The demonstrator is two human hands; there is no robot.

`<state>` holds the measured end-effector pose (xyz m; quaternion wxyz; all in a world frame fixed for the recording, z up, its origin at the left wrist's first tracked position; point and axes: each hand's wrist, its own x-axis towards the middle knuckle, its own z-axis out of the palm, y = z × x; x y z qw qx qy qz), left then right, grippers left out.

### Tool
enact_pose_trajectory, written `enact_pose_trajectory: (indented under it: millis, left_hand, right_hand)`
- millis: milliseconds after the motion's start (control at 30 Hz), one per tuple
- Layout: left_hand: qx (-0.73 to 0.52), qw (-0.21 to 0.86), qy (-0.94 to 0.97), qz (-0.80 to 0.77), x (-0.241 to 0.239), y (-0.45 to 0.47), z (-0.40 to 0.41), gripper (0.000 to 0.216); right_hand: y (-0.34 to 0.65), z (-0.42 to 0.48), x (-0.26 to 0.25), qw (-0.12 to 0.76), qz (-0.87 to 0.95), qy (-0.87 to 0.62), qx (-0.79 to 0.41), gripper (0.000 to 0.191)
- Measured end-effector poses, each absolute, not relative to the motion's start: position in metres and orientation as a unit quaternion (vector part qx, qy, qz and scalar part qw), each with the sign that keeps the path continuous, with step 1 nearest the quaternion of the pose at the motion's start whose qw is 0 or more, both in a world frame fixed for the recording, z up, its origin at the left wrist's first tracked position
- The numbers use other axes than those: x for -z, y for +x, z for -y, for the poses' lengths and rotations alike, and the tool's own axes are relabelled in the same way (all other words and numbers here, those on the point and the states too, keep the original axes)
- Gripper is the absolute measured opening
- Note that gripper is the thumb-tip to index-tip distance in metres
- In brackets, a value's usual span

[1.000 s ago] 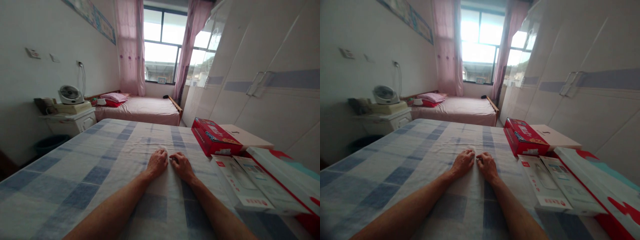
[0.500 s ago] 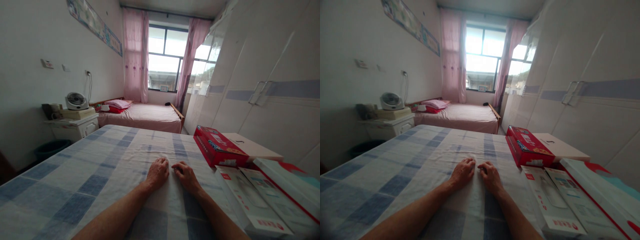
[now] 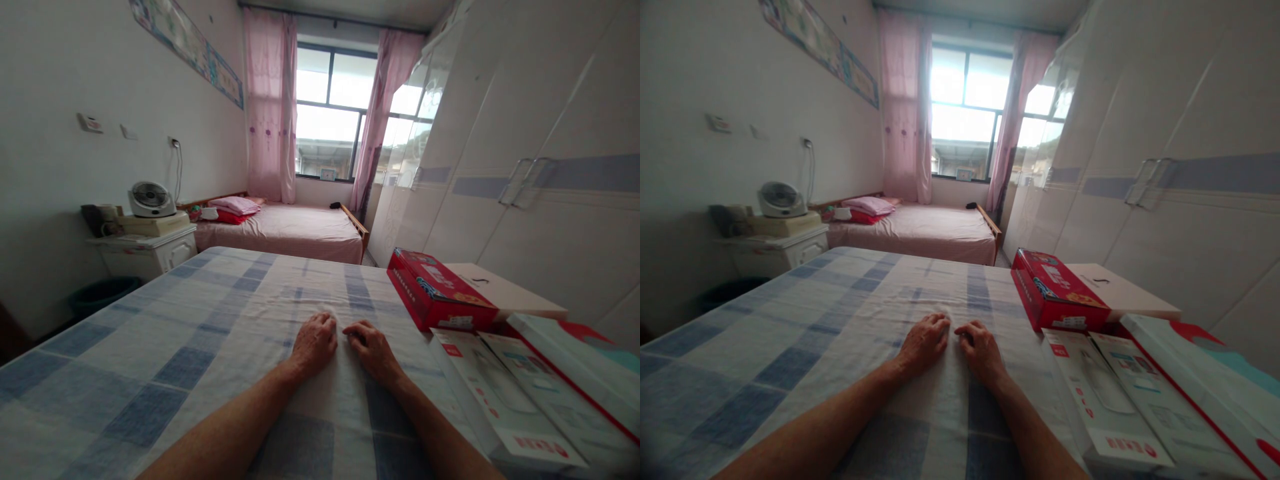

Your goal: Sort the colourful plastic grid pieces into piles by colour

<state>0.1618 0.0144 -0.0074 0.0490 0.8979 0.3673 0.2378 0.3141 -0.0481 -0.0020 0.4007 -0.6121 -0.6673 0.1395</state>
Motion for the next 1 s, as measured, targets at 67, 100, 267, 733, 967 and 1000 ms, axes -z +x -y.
enact_pose_trajectory:
  millis: [67, 100, 267, 733, 967, 1000]
  left_hand:
    - [-0.239, 0.053, 0.896, -0.369, 0.008, 0.162, -0.015, 0.026]
    - [-0.24, 0.054, 0.895, -0.371, 0.0082, 0.162, -0.0153, 0.027]
    - [-0.237, 0.065, 0.894, -0.374, 0.0078, 0.1617, -0.0146, 0.027]
    - [-0.237, 0.075, 0.892, -0.377, 0.0074, 0.161, -0.013, 0.028]
    - [-0.224, 0.077, 0.893, -0.382, 0.0067, 0.1603, -0.0137, 0.029]
    - [-0.225, 0.075, 0.893, -0.382, 0.0072, 0.1603, -0.0139, 0.029]
  right_hand:
    - [0.3139, 0.0485, 0.0014, 0.4, 0.667, -0.612, -0.141, 0.028]
    - [0.3138, 0.0487, 0.0012, 0.4, 0.667, -0.612, -0.142, 0.029]
    - [0.3136, 0.0493, 0.0011, 0.402, 0.664, -0.613, -0.146, 0.029]
    - [0.3139, 0.0487, 0.0046, 0.404, 0.665, -0.615, -0.13, 0.026]
    - [0.3133, 0.0497, 0.0019, 0.391, 0.669, -0.619, -0.126, 0.027]
    - [0.3131, 0.0499, 0.0017, 0.39, 0.67, -0.619, -0.125, 0.027]
